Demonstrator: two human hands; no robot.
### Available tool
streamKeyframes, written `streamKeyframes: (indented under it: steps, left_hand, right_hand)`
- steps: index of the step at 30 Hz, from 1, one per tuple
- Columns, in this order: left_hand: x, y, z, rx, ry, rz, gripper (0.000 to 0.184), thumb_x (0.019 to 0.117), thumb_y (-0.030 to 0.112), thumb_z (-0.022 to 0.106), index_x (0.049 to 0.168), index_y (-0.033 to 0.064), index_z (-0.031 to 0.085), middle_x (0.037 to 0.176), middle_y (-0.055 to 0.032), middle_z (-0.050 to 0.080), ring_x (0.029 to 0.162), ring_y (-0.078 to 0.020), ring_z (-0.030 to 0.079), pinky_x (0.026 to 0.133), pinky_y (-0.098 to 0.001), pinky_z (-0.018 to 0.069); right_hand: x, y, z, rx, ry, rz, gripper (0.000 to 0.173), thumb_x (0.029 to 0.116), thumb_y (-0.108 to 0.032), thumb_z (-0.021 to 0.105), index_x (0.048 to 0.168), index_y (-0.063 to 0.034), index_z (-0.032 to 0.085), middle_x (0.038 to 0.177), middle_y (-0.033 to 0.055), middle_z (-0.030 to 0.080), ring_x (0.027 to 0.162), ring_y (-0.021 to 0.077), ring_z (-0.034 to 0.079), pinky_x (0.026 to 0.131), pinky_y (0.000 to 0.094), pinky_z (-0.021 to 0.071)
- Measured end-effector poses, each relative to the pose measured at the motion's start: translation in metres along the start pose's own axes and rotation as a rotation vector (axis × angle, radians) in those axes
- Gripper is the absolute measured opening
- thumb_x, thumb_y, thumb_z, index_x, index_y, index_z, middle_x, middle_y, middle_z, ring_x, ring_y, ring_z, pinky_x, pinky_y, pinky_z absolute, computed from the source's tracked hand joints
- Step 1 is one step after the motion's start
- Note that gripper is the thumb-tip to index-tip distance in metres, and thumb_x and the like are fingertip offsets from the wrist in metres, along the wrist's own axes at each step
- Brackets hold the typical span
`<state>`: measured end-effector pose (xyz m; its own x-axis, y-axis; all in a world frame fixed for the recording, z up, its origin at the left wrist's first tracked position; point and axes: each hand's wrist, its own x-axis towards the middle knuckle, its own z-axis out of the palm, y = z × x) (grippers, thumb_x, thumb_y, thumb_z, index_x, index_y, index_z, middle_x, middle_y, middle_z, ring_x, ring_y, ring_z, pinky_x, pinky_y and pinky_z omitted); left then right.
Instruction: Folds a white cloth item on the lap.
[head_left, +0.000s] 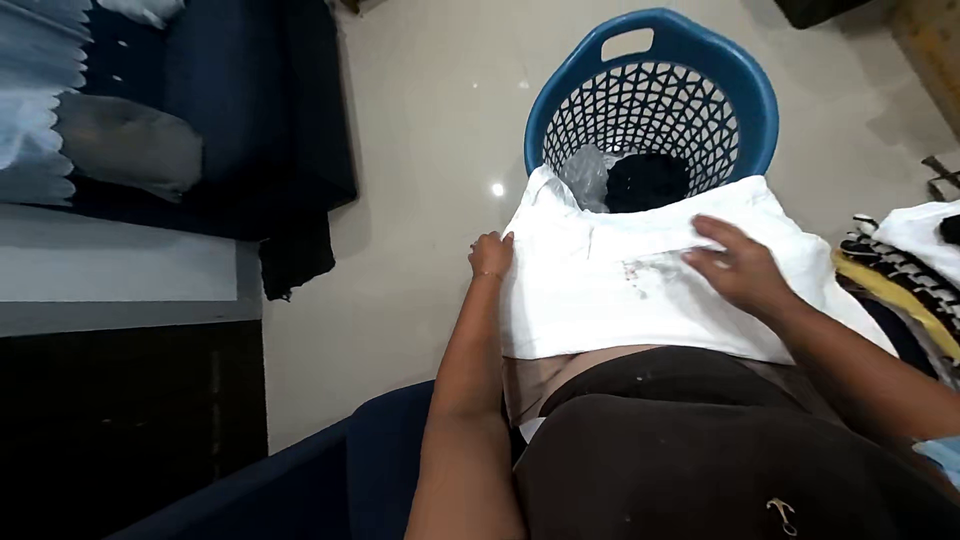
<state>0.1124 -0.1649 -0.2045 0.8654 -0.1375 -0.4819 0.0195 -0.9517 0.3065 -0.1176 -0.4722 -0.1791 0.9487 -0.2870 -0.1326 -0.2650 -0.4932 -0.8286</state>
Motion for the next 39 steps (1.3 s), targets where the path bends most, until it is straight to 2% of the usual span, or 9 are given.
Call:
streamKeyframes:
  steps: [3, 7, 10, 14, 21, 27, 33, 36, 39]
  left_hand:
    - [0.023, 0.030, -0.011, 0.091, -0.145, -0.094, 0.058, 0.1089, 0.045, 0.043, 0.119, -0.0070, 0.067, 0.129, -0.0304, 0.063, 0.127, -0.0457, 0.058, 0.103, -0.0687, 0.0425]
    - [0.038, 0.050, -0.008, 0.152, -0.210, -0.137, 0.053, 0.1079, 0.041, 0.048, 0.119, -0.0082, 0.066, 0.130, -0.0301, 0.062, 0.127, -0.0442, 0.058, 0.102, -0.0653, 0.0450]
    - [0.044, 0.040, 0.007, 0.110, -0.133, -0.074, 0.043, 0.1077, 0.032, 0.049, 0.121, -0.0050, 0.066, 0.128, -0.0279, 0.064, 0.123, -0.0431, 0.061, 0.101, -0.0637, 0.0484]
    - [0.042, 0.031, 0.009, -0.076, 0.122, 0.035, 0.034, 0.1088, 0.023, 0.047, 0.125, 0.0018, 0.068, 0.128, -0.0227, 0.065, 0.121, -0.0398, 0.063, 0.102, -0.0605, 0.0490]
    - [0.049, 0.012, 0.013, -0.499, 0.418, 0.218, 0.031, 0.1078, 0.018, 0.052, 0.122, -0.0034, 0.069, 0.120, -0.0217, 0.070, 0.116, -0.0320, 0.066, 0.106, -0.0504, 0.0480]
    - [0.028, -0.011, 0.004, -0.925, 0.384, 0.503, 0.021, 0.1028, 0.003, 0.053, 0.116, -0.0079, 0.065, 0.101, -0.0120, 0.071, 0.092, -0.0099, 0.067, 0.088, -0.0295, 0.0563]
    - [-0.061, -0.080, -0.019, -0.821, 0.222, 0.658, 0.014, 0.0949, -0.002, 0.053, 0.091, -0.0018, 0.066, 0.111, -0.0089, 0.072, 0.112, -0.0166, 0.066, 0.101, -0.0389, 0.0531]
    - [-0.093, -0.114, 0.000, -0.691, 0.154, 0.579, 0.018, 0.0902, -0.007, 0.055, 0.080, -0.0027, 0.069, 0.120, -0.0154, 0.070, 0.125, -0.0245, 0.061, 0.110, -0.0446, 0.0476]
    - [-0.111, -0.124, 0.020, -0.682, 0.199, 0.328, 0.016, 0.0927, -0.010, 0.056, 0.098, -0.0068, 0.071, 0.129, -0.0173, 0.065, 0.120, -0.0212, 0.062, 0.101, -0.0385, 0.0533]
  right_hand:
    - [0.046, -0.031, 0.036, 0.539, -0.221, 0.391, 0.044, 0.1060, -0.010, 0.055, 0.147, 0.0030, 0.043, 0.136, 0.0208, 0.059, 0.108, 0.0239, 0.069, 0.093, 0.0375, 0.0583]
    - [0.090, -0.044, 0.080, 0.761, -0.294, 0.647, 0.042, 0.1110, -0.023, 0.046, 0.142, 0.0047, 0.044, 0.120, 0.0186, 0.064, 0.090, 0.0197, 0.070, 0.079, 0.0322, 0.0590]
    - [0.104, -0.046, 0.105, 0.761, -0.245, 0.759, 0.039, 0.1083, -0.034, 0.052, 0.127, 0.0000, 0.057, 0.094, 0.0090, 0.066, 0.068, 0.0108, 0.061, 0.059, 0.0238, 0.0487]
    - [0.113, -0.039, 0.122, 0.772, -0.201, 0.698, 0.010, 0.1027, -0.014, 0.061, 0.101, -0.0049, 0.059, 0.064, -0.0024, 0.049, 0.046, 0.0034, 0.042, 0.044, 0.0176, 0.0372]
    - [0.110, -0.014, 0.126, 0.518, -0.048, 0.366, 0.015, 0.0986, -0.009, 0.067, 0.108, 0.0025, 0.066, 0.088, 0.0107, 0.066, 0.067, 0.0132, 0.060, 0.062, 0.0315, 0.0531]
    - [0.089, -0.033, 0.109, 0.350, -0.030, -0.025, 0.015, 0.0986, -0.010, 0.066, 0.104, 0.0035, 0.065, 0.093, 0.0136, 0.068, 0.077, 0.0180, 0.066, 0.074, 0.0386, 0.0578]
    - [0.044, -0.035, 0.109, 0.125, -0.067, -0.682, 0.017, 0.0911, -0.005, 0.061, 0.101, 0.0001, 0.074, 0.111, 0.0146, 0.072, 0.106, 0.0266, 0.067, 0.093, 0.0401, 0.0564]
    - [0.030, -0.022, 0.116, -0.063, -0.297, -0.824, 0.019, 0.0928, -0.007, 0.059, 0.097, -0.0074, 0.077, 0.113, 0.0123, 0.073, 0.111, 0.0328, 0.066, 0.094, 0.0483, 0.0549]
    - [0.027, -0.020, 0.114, -0.186, -0.525, -0.803, 0.016, 0.0947, -0.007, 0.063, 0.104, -0.0064, 0.077, 0.120, 0.0162, 0.071, 0.115, 0.0385, 0.065, 0.091, 0.0553, 0.0526]
